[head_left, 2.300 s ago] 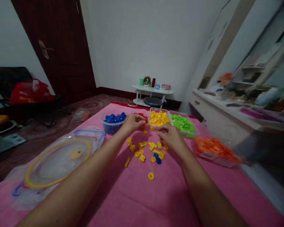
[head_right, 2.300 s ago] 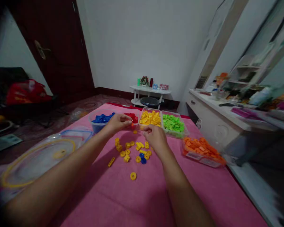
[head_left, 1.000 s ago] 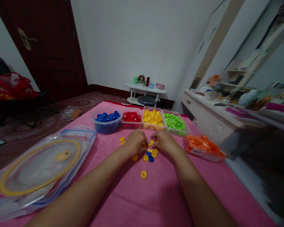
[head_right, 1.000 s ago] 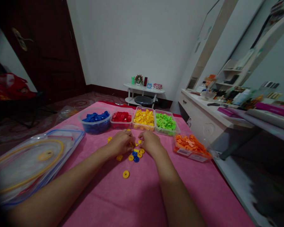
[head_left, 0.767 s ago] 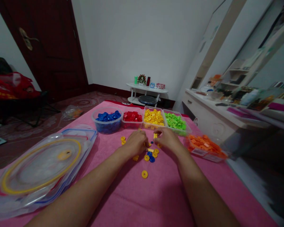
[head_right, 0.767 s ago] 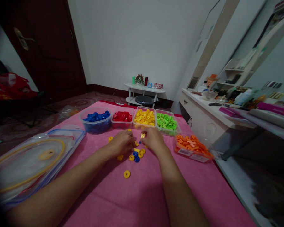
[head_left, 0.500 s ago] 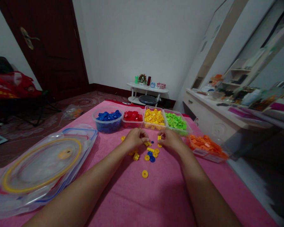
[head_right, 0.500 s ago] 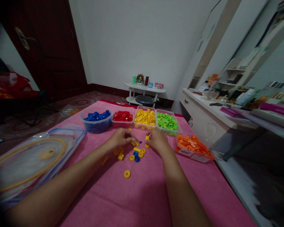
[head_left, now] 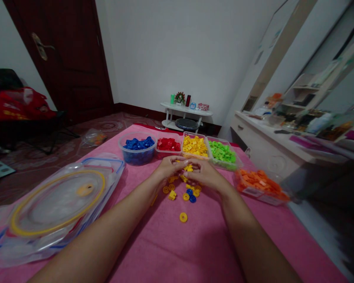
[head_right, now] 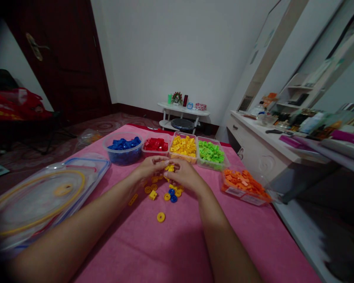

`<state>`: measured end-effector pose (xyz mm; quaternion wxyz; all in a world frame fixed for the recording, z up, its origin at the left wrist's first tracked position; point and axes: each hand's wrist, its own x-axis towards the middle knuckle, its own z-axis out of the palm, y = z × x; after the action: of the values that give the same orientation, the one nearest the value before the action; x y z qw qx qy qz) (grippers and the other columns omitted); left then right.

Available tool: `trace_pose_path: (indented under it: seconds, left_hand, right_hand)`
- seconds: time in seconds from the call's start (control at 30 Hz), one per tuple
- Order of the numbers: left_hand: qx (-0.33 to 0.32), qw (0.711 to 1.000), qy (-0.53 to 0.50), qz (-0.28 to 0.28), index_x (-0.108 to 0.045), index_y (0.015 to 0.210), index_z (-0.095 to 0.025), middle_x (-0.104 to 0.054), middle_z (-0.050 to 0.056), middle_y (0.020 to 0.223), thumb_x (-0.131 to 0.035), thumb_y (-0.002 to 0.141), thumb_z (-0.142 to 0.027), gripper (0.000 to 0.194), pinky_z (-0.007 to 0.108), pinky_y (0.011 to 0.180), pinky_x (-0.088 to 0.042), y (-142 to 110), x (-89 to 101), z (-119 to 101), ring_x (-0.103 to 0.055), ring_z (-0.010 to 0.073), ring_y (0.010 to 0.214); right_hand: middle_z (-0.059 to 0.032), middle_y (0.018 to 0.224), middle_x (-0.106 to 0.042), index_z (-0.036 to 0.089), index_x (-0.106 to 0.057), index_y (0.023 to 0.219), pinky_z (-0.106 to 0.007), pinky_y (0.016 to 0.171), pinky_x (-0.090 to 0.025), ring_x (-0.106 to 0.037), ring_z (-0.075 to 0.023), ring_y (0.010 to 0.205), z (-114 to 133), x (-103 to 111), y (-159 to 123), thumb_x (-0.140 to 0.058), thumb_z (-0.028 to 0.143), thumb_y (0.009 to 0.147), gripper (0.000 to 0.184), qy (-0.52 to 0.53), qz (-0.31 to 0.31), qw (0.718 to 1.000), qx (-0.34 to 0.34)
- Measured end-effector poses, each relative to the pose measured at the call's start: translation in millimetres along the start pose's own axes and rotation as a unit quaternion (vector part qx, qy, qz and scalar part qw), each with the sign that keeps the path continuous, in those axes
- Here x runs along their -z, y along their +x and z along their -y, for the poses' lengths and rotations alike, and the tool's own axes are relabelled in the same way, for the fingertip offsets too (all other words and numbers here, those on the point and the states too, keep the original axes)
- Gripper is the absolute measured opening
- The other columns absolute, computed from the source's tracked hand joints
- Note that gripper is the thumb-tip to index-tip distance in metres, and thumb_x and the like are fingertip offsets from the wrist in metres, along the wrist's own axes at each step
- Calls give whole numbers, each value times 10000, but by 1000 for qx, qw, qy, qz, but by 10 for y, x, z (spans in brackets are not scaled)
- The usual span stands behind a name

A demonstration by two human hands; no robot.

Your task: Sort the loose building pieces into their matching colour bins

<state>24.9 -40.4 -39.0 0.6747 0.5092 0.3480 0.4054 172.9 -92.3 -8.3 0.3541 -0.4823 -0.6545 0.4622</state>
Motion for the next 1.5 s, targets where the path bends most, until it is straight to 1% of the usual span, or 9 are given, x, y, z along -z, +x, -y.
trace_pose_path:
  seconds: [0.17,0.33,0.47,0.63,0.87,1.03,1.17,1.33,1.5]
  left_hand:
    - [-40,998,44,23,-639,976,-73,-684,70,744,-802,538,-470,613,215,553,-462,50,12,45,-591,105,567]
    - [-142,964,221,-43,-684,877,-98,-699,80,779,-594,774,-472,399,233,604,-465,177,258,107,-621,140,649]
    - [-145,899,385,-147,-714,871,-146,-710,76,813,-549,812,-375,289,232,624,-430,238,502,222,-618,147,685]
    - [-123,872,442,-168,-729,877,-195,-719,69,859,-518,828,-393,294,235,632,-389,241,582,328,-621,162,741]
    - [-126,879,429,-167,-733,851,-189,-719,57,833,-519,830,-369,281,224,623,-365,225,568,322,-601,149,711]
    - [-120,881,424,-173,-735,829,-199,-720,54,828,-532,819,-362,261,236,626,-363,228,569,312,-603,161,718]
    - [-114,880,428,-171,-737,837,-202,-723,53,836,-523,819,-372,273,240,616,-356,222,563,307,-611,163,727]
    - [-124,870,445,-172,-734,836,-205,-721,45,829,-508,827,-367,279,235,608,-357,215,561,314,-612,158,721]
    - [-128,875,436,-166,-732,817,-194,-721,47,826,-523,819,-352,262,226,621,-369,223,573,329,-609,153,723]
  right_hand:
    - [18,644,-604,158,-629,1042,-189,452,-443,-548,-92,498,-97,-111,78,-587,249,728,330,-21,-30,999,32]
    - [26,577,-595,140,-616,1018,-218,448,-488,-569,-109,468,-164,-65,118,-641,346,706,375,10,-110,994,-20]
    - [16,543,-604,128,-617,1002,-221,451,-492,-580,-116,454,-166,133,194,-685,331,671,394,3,-149,987,-62]
    - [5,487,-589,118,-638,963,-235,455,-487,-576,-132,445,-92,550,549,-655,229,716,272,-105,-190,970,-107]
    - [-138,1092,-660,129,-583,1194,-301,763,-506,-646,-198,908,24,860,875,-693,258,687,535,-346,-319,882,-18]
    - [-67,815,-710,139,-709,851,-242,649,-484,-646,-158,712,14,609,618,-625,183,704,174,-371,-203,906,-19]
    - [-16,671,-687,166,-700,729,-203,551,-426,-614,-130,603,-194,324,341,-631,121,643,119,-375,-71,922,-64]
    - [-24,730,-698,174,-700,721,-201,577,-402,-608,-126,653,-499,123,195,-575,95,653,163,-402,-98,907,-72]
    - [-32,741,-697,168,-696,718,-215,600,-398,-604,-139,674,-406,152,120,-534,132,697,168,-404,-143,903,-30]
